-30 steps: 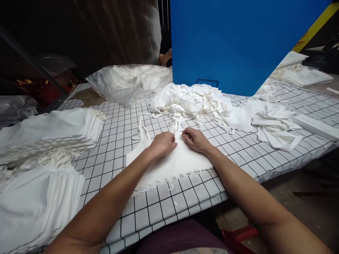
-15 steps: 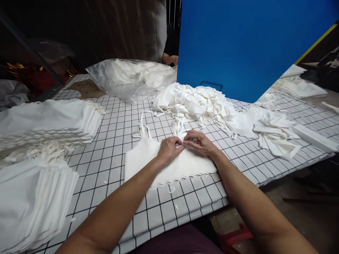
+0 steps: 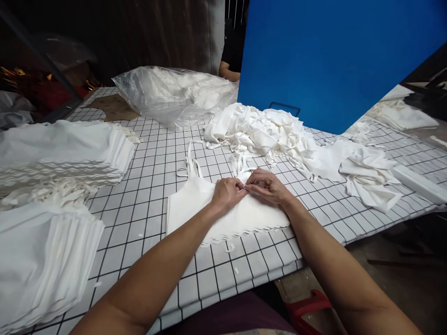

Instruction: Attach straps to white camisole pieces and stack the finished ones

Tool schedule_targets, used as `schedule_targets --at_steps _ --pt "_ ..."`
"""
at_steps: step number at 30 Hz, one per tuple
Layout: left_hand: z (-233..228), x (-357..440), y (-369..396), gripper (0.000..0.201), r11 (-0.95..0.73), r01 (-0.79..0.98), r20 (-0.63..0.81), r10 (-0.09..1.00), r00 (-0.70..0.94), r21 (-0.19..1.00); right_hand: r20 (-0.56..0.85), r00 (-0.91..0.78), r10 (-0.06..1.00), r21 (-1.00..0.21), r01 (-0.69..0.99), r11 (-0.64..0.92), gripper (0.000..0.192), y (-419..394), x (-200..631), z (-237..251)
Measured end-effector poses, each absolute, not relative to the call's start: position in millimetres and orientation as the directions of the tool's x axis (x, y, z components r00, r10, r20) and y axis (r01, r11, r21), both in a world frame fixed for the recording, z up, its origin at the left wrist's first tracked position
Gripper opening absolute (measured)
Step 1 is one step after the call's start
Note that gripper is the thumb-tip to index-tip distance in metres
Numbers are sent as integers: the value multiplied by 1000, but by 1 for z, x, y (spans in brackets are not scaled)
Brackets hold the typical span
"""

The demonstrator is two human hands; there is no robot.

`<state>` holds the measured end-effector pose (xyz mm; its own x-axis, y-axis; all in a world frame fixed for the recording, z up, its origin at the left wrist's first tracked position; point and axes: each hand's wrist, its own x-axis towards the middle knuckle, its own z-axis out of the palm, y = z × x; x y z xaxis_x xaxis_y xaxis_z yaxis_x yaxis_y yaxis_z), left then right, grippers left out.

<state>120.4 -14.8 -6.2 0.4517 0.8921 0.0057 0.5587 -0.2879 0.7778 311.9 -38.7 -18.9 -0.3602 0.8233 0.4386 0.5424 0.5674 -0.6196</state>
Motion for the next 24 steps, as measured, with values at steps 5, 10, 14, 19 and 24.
schedule_targets --at_steps 5,10,14,19,24 --pt "-6 121 -15 24 -292 574 1 892 452 765 450 -392 802 -593 540 597 13 -38 312 -19" --pt "-2 121 -17 19 -287 585 -13 891 454 758 445 -413 795 -562 562 607 13 -38 313 -17" --pt "0 121 -18 16 -278 584 -16 894 447 762 428 -416 802 -540 595 596 13 -41 316 -13" --pt "0 121 -17 13 -262 588 -31 897 440 765 462 -394 795 -519 607 602 15 -44 315 -8" --pt "-1 121 -17 15 -273 597 -29 894 447 755 491 -385 781 -518 591 618 15 -43 309 -9"
